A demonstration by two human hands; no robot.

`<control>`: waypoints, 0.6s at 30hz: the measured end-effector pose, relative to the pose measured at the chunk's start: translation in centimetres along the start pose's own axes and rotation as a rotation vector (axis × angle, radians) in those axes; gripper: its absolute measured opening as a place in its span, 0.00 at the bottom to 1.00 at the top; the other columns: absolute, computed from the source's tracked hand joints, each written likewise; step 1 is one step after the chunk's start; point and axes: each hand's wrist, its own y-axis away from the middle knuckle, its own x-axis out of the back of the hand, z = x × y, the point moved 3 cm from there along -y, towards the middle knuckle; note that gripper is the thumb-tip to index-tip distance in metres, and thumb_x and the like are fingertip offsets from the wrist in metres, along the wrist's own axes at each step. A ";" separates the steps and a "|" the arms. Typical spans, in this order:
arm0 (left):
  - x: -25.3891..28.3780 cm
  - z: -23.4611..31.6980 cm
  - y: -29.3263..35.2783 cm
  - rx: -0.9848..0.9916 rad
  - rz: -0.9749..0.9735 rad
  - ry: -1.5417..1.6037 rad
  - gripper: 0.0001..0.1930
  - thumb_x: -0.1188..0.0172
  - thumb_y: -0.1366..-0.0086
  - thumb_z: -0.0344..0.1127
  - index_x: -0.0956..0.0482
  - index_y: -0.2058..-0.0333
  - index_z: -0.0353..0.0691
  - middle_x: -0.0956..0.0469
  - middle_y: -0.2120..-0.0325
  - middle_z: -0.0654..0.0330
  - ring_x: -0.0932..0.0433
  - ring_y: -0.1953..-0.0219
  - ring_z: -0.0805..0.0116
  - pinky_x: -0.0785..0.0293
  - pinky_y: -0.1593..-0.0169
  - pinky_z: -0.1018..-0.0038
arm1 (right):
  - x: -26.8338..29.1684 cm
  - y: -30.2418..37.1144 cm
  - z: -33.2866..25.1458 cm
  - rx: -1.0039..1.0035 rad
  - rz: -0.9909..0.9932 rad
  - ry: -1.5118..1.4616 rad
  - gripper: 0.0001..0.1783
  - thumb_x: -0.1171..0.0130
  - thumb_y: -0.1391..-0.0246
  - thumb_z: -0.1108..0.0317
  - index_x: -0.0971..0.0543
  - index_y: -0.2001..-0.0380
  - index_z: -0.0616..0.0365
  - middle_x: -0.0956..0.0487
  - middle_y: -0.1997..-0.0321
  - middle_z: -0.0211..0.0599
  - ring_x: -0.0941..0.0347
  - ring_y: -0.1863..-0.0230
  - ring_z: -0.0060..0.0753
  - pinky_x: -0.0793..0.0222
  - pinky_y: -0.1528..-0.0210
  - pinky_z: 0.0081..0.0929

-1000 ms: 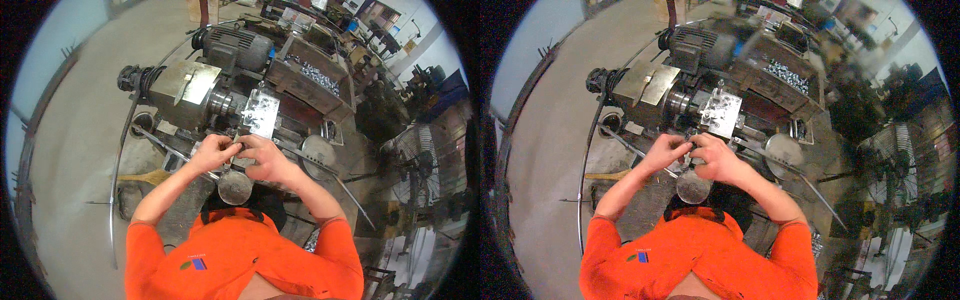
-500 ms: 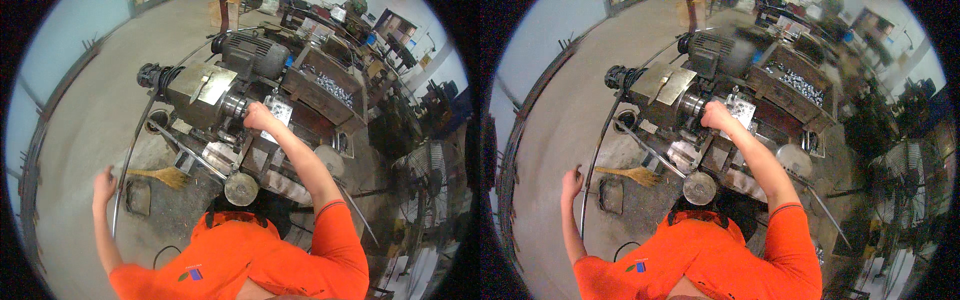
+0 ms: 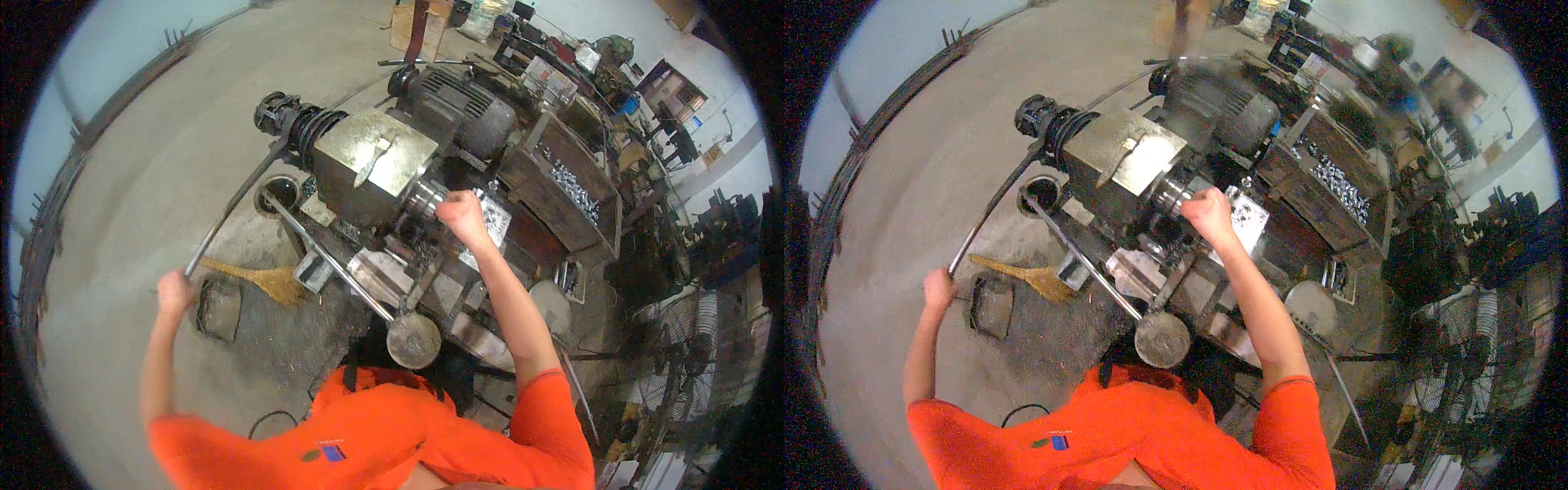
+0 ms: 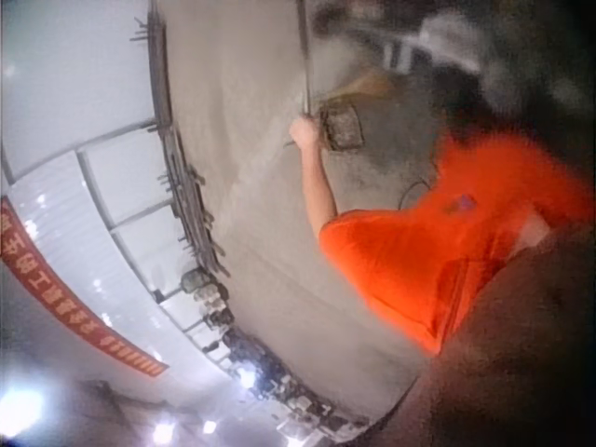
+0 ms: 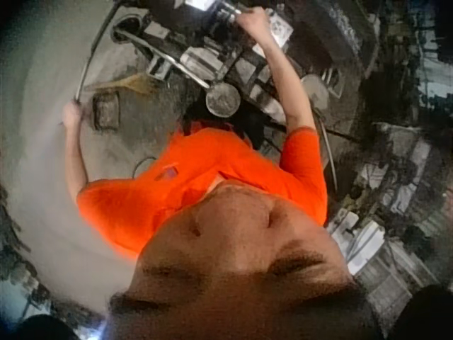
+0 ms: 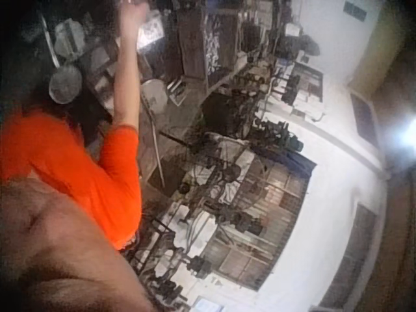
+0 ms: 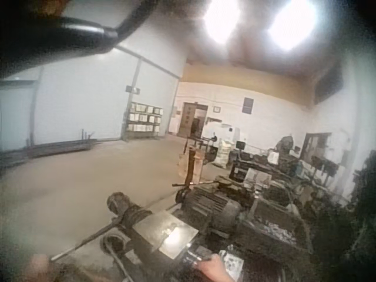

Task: The person operates a metal turning machine in a workshop. They repeatedly insert small metal pieces into the machine, engage the mechanism with a lever, and remove the processed parts, placing them into a collection tray.

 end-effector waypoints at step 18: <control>-2.9 9.1 -6.2 -0.182 0.547 0.918 0.14 0.50 0.48 0.28 0.24 0.62 0.36 0.23 0.70 0.51 0.24 0.65 0.59 0.29 0.62 0.69 | 6.1 8.0 -1.0 0.203 0.314 -0.140 0.08 0.42 0.75 0.69 0.26 0.84 0.58 0.30 0.49 0.49 0.31 0.54 0.49 0.35 0.54 0.37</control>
